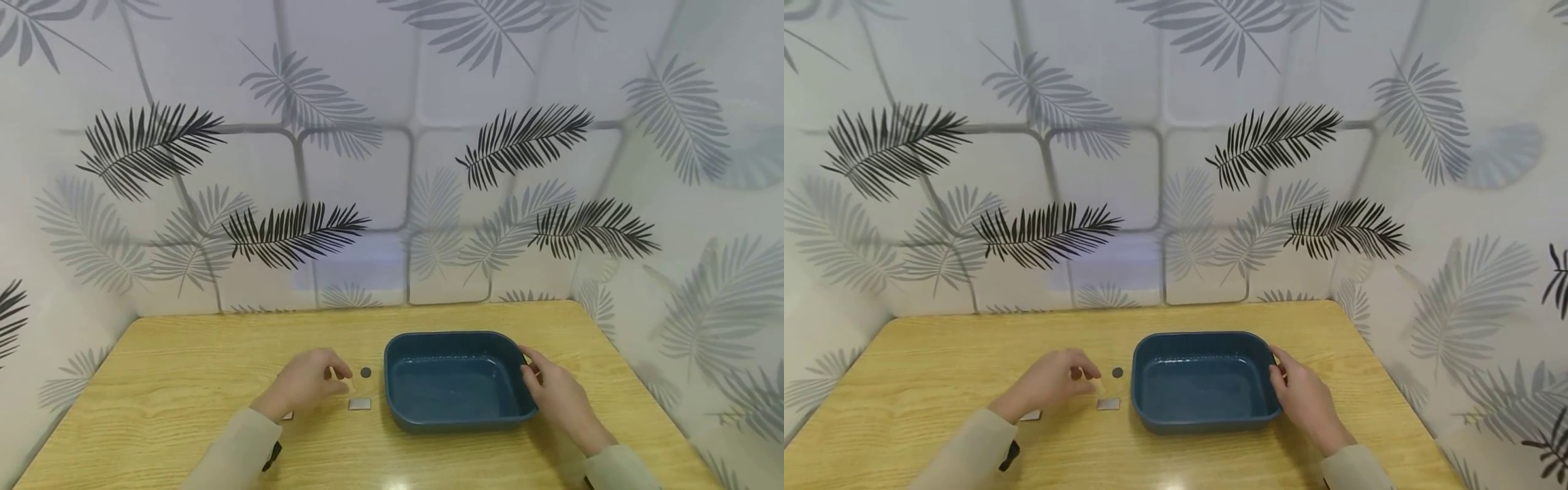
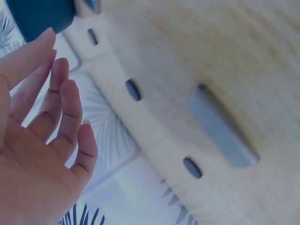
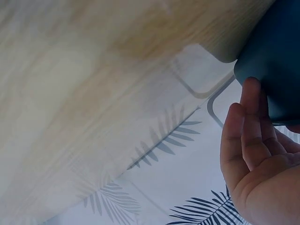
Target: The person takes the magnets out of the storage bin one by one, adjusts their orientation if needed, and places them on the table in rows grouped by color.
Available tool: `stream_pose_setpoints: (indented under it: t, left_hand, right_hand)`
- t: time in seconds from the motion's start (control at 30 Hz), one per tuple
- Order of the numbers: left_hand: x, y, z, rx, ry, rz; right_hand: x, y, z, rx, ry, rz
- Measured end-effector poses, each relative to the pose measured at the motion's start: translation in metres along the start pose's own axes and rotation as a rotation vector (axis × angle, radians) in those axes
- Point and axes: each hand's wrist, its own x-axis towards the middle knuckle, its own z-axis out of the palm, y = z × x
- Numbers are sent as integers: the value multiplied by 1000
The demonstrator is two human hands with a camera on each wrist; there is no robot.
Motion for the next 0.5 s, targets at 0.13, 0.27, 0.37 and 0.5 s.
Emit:
stream_pose_setpoints:
  t: [0.13,0.27,0.37,0.5]
  left_hand:
    - [0,1,-8,20,57,-13]
    - [0,0,-16,13,112,-9]
    - [1,0,-20,15,146,-2]
    - [2,-1,-25,26,168,7]
  right_hand:
    - [0,-1,-2,-22,-7,-11]
    - [1,-3,-5,-43,-23,-16]
    - [2,-3,-7,-59,-40,-26]
    - [5,-3,-11,-68,-65,-42]
